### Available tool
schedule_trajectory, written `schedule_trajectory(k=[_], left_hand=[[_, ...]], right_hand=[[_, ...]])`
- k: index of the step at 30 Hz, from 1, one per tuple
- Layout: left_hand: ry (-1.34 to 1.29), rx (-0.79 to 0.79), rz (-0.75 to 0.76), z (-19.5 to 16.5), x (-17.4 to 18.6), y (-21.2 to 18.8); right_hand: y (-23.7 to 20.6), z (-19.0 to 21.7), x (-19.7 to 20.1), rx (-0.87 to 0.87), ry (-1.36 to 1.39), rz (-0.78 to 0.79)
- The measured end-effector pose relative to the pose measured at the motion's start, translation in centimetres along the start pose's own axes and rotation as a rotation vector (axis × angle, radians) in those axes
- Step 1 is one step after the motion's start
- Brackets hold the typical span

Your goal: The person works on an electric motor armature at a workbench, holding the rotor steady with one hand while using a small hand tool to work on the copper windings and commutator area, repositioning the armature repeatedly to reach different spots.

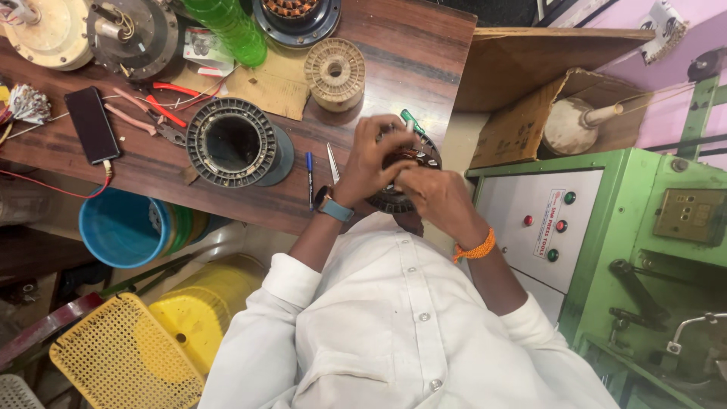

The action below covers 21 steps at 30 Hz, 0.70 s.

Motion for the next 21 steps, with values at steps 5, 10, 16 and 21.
schedule_trajectory(k=[5, 10, 16, 21], left_hand=[[0.158, -0.148, -0.292, -1.2, 0.0, -3.4], [0.082, -0.044, -0.338, -0.4, -1.0, -4.5], [-0.151, 0.106, -0.297, -0.2, 0.0, -3.6], [-0.106, 0.196, -0.285, -0.8, 0.5, -2.1]], right_hand=[[-1.2, 0.8, -0.2, 0.059, 0.073, 0.030], [-1.6, 0.2, 1.5, -0.043, 0.135, -0.029], [1.1, -2.4, 2.8, -0.177, 0.174, -0.161], [4.1, -5.5, 2.3, -0.373, 0.347, -0.098]])
Point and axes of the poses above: each hand's wrist, its own y-axis towards the middle knuckle, its own x-axis out of the back of the hand, z = x × y, the point moved 7 cm from there along y, towards the middle knuckle, and after that the axes turned 12 degrees about y, right-handed, at the moved point
